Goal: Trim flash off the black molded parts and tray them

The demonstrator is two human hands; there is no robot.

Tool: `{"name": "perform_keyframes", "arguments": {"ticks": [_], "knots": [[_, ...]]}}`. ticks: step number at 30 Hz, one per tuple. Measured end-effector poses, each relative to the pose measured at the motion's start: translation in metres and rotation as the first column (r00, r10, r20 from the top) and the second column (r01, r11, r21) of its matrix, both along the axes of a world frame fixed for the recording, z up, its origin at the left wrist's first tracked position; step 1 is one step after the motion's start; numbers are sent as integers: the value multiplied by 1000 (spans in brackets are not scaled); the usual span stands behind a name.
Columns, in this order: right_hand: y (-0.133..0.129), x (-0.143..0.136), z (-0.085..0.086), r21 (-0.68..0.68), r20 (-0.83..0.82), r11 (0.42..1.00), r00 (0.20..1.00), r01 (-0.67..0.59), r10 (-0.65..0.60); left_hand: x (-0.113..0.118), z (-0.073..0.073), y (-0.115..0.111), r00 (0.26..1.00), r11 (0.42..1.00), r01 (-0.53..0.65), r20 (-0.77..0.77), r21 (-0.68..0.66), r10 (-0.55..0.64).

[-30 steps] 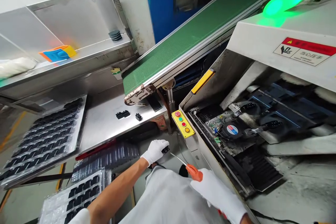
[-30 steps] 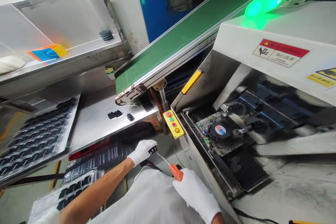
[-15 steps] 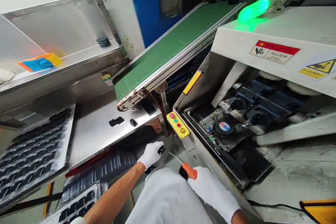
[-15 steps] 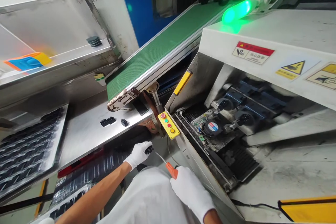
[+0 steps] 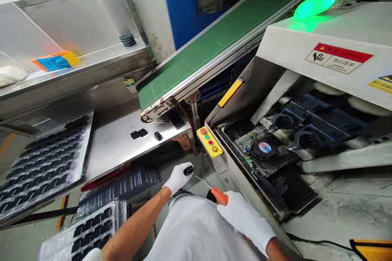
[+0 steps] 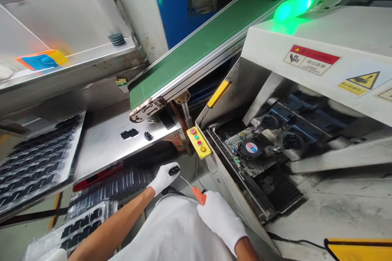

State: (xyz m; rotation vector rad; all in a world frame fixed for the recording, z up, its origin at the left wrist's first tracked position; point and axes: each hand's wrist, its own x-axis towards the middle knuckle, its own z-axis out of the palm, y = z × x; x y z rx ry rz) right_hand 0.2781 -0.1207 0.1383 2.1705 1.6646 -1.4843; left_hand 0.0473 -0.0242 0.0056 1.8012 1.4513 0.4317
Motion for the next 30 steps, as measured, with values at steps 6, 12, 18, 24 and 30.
{"name": "perform_keyframes", "arguments": {"ticks": [6,12,18,24,30], "knots": [[1,-9,-6,-19,-57,999,998,-27,26,-3,3,-8,946,971,-171,248,-168,210],[-4,11,-12,63,-66,998,997,30,-26,5,30,-16,672,812,-312,489,-493,556],[-33,50,-69,181,-117,950,964,256,-237,36,129,-35,-22,487,3,487,-873,873],[-52,45,-95,53,130,976,967,212,-217,58,206,-32,-361,298,524,108,-798,926],[-63,42,-106,40,150,980,969,194,-198,54,223,-28,-351,153,548,-60,-823,934]]}}
